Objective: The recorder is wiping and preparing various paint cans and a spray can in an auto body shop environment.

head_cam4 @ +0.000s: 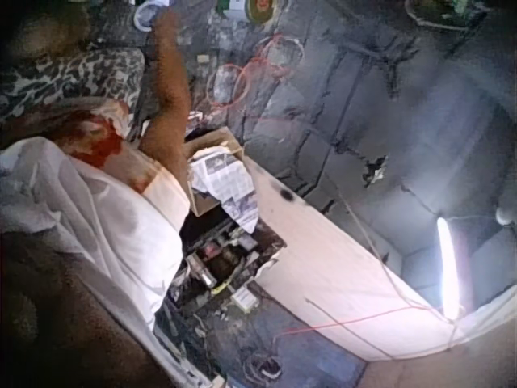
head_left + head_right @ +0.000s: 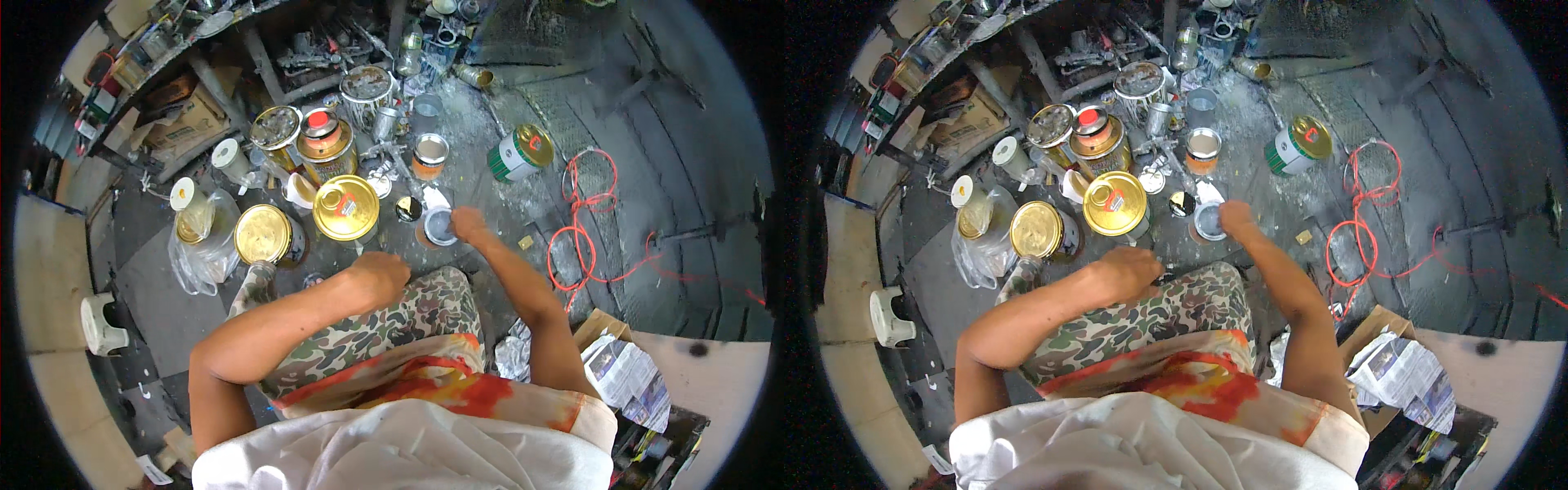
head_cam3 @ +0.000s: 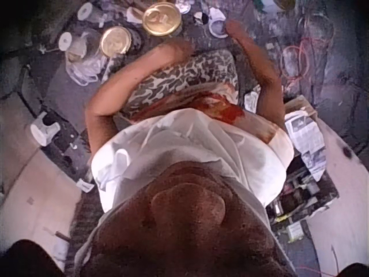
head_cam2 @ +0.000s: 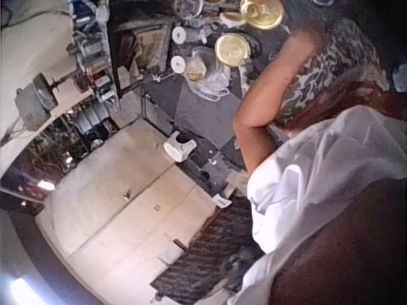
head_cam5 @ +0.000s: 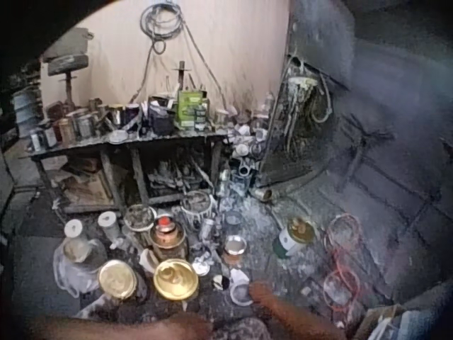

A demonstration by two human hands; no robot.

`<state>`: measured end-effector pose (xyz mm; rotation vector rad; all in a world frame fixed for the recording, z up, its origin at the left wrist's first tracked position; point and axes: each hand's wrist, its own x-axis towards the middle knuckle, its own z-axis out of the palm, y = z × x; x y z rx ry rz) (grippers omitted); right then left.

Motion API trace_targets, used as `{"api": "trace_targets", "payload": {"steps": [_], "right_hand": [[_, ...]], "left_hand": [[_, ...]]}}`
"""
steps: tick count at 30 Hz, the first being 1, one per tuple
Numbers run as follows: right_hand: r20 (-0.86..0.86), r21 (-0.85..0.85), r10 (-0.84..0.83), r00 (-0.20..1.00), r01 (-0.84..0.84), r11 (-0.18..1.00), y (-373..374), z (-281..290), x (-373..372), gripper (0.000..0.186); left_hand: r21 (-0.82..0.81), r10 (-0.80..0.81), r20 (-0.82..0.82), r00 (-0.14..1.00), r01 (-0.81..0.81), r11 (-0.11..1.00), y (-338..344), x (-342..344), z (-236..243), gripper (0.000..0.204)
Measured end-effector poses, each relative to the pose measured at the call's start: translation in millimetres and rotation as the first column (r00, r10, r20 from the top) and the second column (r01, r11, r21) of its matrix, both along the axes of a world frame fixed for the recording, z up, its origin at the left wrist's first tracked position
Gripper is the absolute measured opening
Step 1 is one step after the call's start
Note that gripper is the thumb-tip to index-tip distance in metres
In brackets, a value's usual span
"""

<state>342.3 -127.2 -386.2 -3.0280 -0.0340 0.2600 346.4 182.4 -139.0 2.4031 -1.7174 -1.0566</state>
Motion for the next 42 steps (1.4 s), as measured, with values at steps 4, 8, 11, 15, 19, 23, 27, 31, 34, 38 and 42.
{"api": "trace_targets", "payload": {"steps": [4,8,11,15,19,23,27,31,34,38,42], "right_hand": [[0.087,0.001,-0.168,0.982,0.169,0.986,15.4,0.1,1.4,0.025],[-0.096,-0.055,-0.002,0.995,-0.003,0.998,28.1,15.7,-4.2,0.018],[-0.114,-0.137,-0.051,0.992,0.035,0.990,3.2,21.6,7.2,0.022],[-0.014,-0.008,-0.089,0.996,0.089,0.996,22.9,13.8,4.6,0.025],[-0.190,-0.134,0.014,0.982,-0.039,0.990,-8.6,-10.6,3.8,0.027],[0.008,-0.089,-0.075,0.997,0.075,0.993,1.4,7.9,17.5,0.029],[-0.158,-0.045,0.005,0.987,-0.012,0.999,19.3,3.2,8.2,0.028],[-0.036,0.011,-0.073,0.997,0.073,0.997,-1.1,26.5,10.8,0.029],[0.362,0.037,-0.172,0.916,0.170,0.985,24.3,106.6,7.3,0.025],[0.311,0.448,-0.299,0.902,0.138,0.883,21.1,141.1,14.8,0.020],[0.337,0.610,-0.286,0.897,0.023,0.792,44.8,164.9,11.3,0.015]], "left_hand": [[-0.002,-0.041,0.020,0.999,0.041,0.999,-0.9,1.4,3.0,0.039],[0.004,0.001,0.032,0.999,-0.001,1.000,-1.3,0.1,7.6,0.038],[0.026,-0.008,0.024,1.000,0.008,1.000,-2.4,2.3,4.1,0.037],[-0.013,-0.010,0.048,0.999,0.010,1.000,-1.0,0.8,4.6,0.037],[-0.005,-0.027,0.044,0.999,0.027,1.000,-8.0,1.8,13.1,0.036],[-0.007,0.005,0.057,0.998,-0.004,1.000,0.9,3.3,7.5,0.037],[-0.016,-0.010,0.059,0.998,0.011,1.000,-4.2,3.1,-2.6,0.033],[0.054,-0.008,0.039,0.999,0.006,0.999,-3.9,7.6,6.2,0.040],[-0.044,0.024,0.126,0.992,-0.019,0.999,-2.5,13.2,9.3,0.040],[-0.027,0.131,0.061,0.990,-0.129,0.991,-9.4,30.4,31.9,0.039],[-0.116,0.144,0.076,0.987,-0.135,0.984,-4.2,42.0,8.2,0.038]]}}
